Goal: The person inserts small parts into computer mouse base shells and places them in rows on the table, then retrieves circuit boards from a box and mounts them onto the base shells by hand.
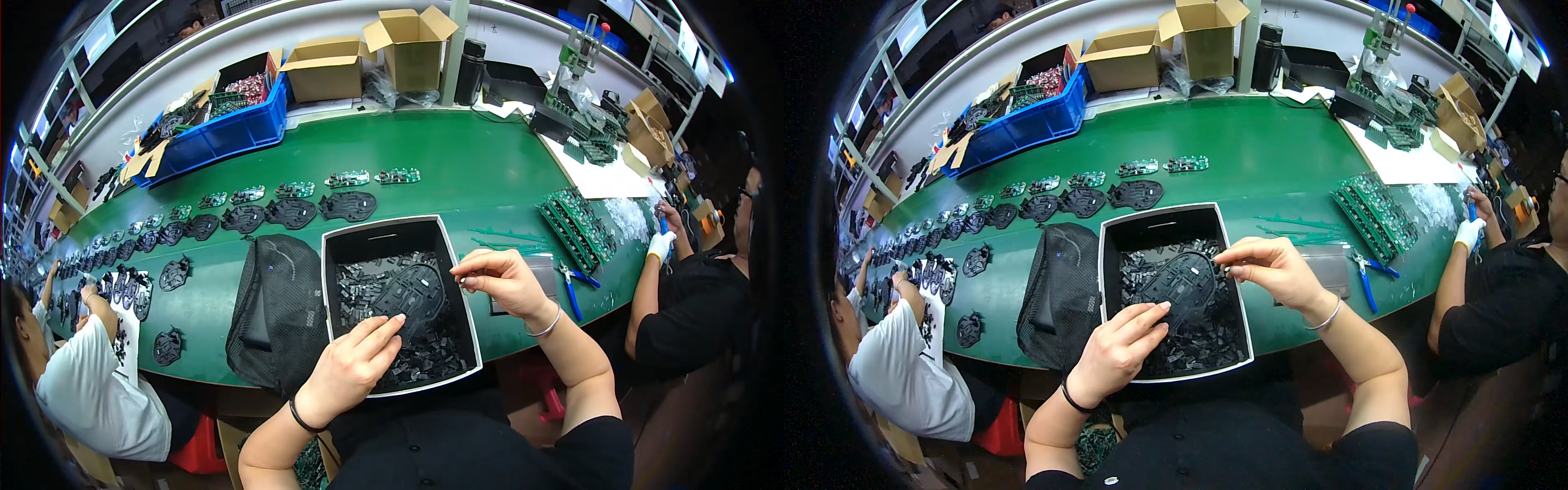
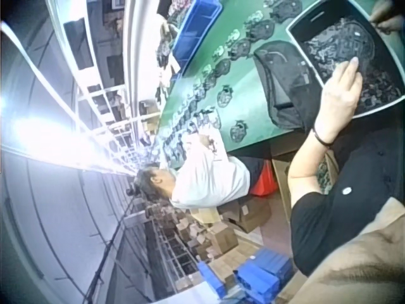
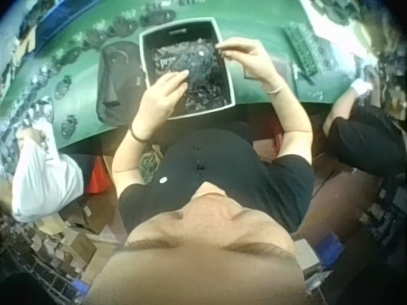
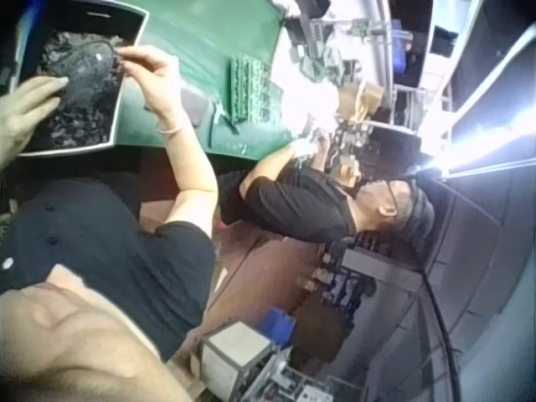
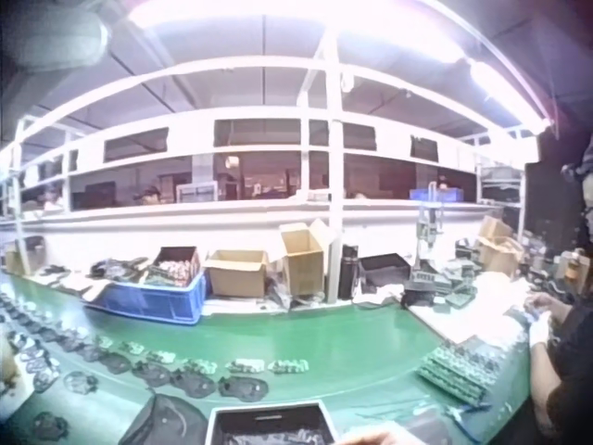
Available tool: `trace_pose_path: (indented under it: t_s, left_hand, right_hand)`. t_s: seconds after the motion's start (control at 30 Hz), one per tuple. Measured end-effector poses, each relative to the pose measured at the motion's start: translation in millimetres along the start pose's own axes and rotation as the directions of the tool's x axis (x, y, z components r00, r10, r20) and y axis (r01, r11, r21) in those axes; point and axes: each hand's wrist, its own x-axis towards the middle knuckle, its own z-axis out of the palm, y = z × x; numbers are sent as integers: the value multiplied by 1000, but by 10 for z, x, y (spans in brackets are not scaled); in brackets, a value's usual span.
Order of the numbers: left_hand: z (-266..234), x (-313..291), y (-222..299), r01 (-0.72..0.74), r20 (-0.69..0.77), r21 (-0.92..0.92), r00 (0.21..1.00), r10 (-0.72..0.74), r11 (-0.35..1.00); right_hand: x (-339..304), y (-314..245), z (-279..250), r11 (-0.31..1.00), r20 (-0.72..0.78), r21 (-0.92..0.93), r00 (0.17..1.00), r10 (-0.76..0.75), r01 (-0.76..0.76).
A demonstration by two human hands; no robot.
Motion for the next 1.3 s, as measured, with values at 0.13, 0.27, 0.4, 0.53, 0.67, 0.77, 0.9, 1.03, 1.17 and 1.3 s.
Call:
trace_pose_path:
  t_s: [0.13, 0.27, 0.4, 0.53, 0.67, 0.77, 0.9, 1.03, 1.17, 1.3]
  left_hand:
    - [30, -34, -27, 2, 38, -45, 999, 0, 999]
    - [63, -55, -72, -37, 77, -104, 996, 45, 994]
    - [73, -71, -75, -29, 73, -118, 997, 38, 993]
    - [69, -66, -87, -42, 67, -128, 997, 50, 991]
    - [88, -82, -75, -21, 42, -150, 999, 27, 989]
    - [97, -78, -70, -47, 20, -137, 999, 50, 989]
    - [98, -76, -70, -46, 24, -141, 998, 50, 989]
    - [92, -86, -69, -70, 15, -113, 997, 72, 991]
    - [96, -83, -53, -94, -9, -99, 996, 94, 991]
    - [112, -95, -65, -122, -24, -61, 992, 121, 991]
  right_hand:
    - [13, -8, 42, 974, -7, -202, 994, -106, 102]
    - [34, -137, 123, 885, -20, -459, 995, -102, 82]
    - [187, -137, 193, 745, 107, -599, 952, -288, 293]
    - [289, -174, 273, 609, 237, -672, 902, -362, 421]
    - [330, -219, 382, 679, 221, -667, 952, -213, 307]
    - [376, -212, 407, 681, 238, -690, 966, -106, 244]
    - [422, -146, 402, 585, 339, -695, 908, -246, 418]
    - [472, -141, 442, 651, 333, -679, 933, -139, 339]
    - [503, -76, 411, 605, 301, -732, 945, -126, 314]
    - [548, 31, 378, 744, 210, -636, 974, -89, 205]
